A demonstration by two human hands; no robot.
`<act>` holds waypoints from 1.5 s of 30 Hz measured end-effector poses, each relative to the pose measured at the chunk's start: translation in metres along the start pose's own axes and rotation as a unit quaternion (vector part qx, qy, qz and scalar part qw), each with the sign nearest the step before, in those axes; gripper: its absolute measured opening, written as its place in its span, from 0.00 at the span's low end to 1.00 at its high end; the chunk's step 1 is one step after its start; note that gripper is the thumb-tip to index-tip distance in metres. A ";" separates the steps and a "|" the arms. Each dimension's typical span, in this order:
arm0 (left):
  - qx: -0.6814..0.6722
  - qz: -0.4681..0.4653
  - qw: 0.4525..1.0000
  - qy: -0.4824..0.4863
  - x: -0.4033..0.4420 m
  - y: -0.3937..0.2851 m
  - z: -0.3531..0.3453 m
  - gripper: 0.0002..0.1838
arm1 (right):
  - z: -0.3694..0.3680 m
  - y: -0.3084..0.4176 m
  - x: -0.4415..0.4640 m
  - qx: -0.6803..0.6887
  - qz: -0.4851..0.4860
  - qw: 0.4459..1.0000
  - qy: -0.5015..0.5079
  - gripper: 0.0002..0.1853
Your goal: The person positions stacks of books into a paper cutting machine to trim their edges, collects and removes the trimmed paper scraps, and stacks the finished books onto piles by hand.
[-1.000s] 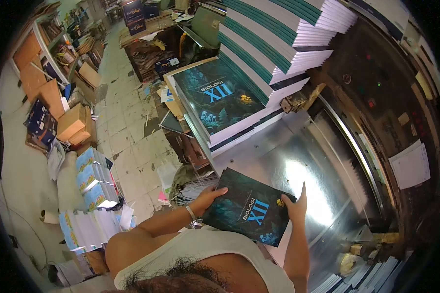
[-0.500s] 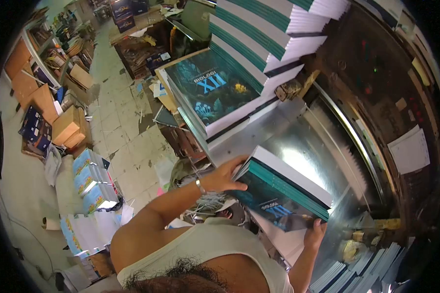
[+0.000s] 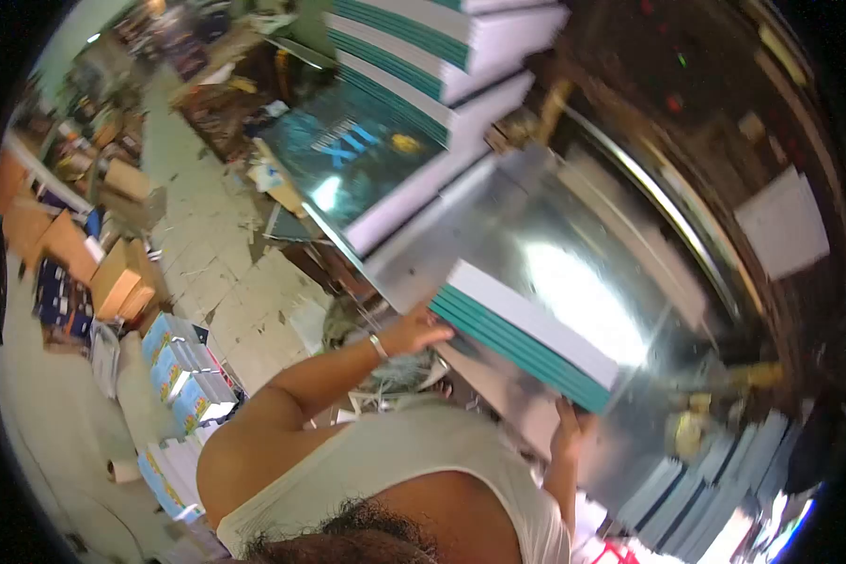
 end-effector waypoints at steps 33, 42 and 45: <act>0.274 -0.203 0.910 -0.237 -0.069 -0.223 0.045 0.46 | -0.023 0.034 0.083 -0.138 -0.032 0.962 0.234 0.49; 0.381 -0.116 0.878 -0.265 0.031 -0.422 0.174 0.47 | -0.327 0.111 0.062 0.065 -0.208 0.904 0.369 0.27; 0.388 -0.054 0.894 -0.217 0.076 -0.428 0.230 0.42 | -0.368 0.107 0.065 0.055 -0.271 0.884 0.377 0.22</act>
Point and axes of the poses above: each hand's wrist, its own x-axis towards the middle knuckle, its own z-axis out of the back of the hand, y = z × x, the point moved 2 cm from there along x, towards the middle knuckle, and after that the axes turned 14 degrees about -y, right-handed, at the moved point
